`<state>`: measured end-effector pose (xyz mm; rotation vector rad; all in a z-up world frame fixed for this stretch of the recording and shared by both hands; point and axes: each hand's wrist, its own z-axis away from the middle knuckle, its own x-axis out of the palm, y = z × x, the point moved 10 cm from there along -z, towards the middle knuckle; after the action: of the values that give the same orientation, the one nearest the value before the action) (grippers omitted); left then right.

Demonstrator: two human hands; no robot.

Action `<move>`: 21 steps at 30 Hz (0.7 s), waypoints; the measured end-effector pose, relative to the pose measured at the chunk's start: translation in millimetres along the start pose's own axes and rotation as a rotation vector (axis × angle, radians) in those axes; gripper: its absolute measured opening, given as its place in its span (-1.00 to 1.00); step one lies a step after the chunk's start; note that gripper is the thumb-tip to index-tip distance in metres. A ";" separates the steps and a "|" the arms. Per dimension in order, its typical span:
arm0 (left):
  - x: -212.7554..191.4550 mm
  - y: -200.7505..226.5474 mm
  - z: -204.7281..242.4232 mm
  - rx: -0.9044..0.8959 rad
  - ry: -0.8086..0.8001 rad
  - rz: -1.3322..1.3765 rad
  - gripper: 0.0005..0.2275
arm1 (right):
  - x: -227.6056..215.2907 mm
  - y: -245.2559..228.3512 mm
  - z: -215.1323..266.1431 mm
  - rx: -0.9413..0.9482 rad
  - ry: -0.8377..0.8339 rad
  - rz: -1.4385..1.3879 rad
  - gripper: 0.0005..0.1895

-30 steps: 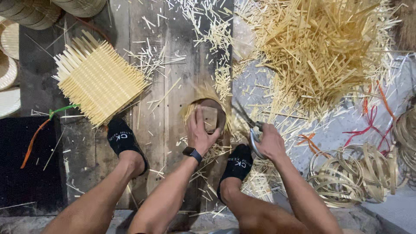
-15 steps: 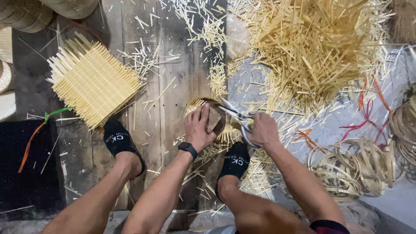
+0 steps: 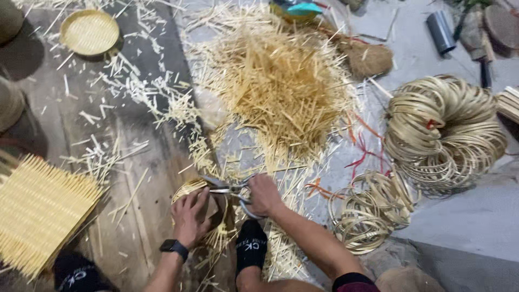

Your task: The person trims bamboo strips using scissors and attaches them to a circular bamboo frame to form the base of a basket.

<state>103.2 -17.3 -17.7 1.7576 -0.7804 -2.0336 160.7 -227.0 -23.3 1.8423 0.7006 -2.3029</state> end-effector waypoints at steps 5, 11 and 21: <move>-18.1 7.8 1.4 -0.006 0.068 -0.052 -0.18 | 47.8 28.7 7.0 0.107 -0.238 0.027 -0.49; -27.0 13.7 21.7 -0.275 0.377 0.001 -0.29 | 23.7 30.2 15.1 0.074 -0.300 0.101 -0.39; -14.3 -4.8 12.3 -0.185 0.274 0.034 -0.30 | 52.5 30.1 17.3 0.210 -0.485 0.077 -0.59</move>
<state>94.1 -3.0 -8.3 1.8488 -0.5168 -1.7313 142.6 -250.6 -78.8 1.2543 0.3227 -2.6976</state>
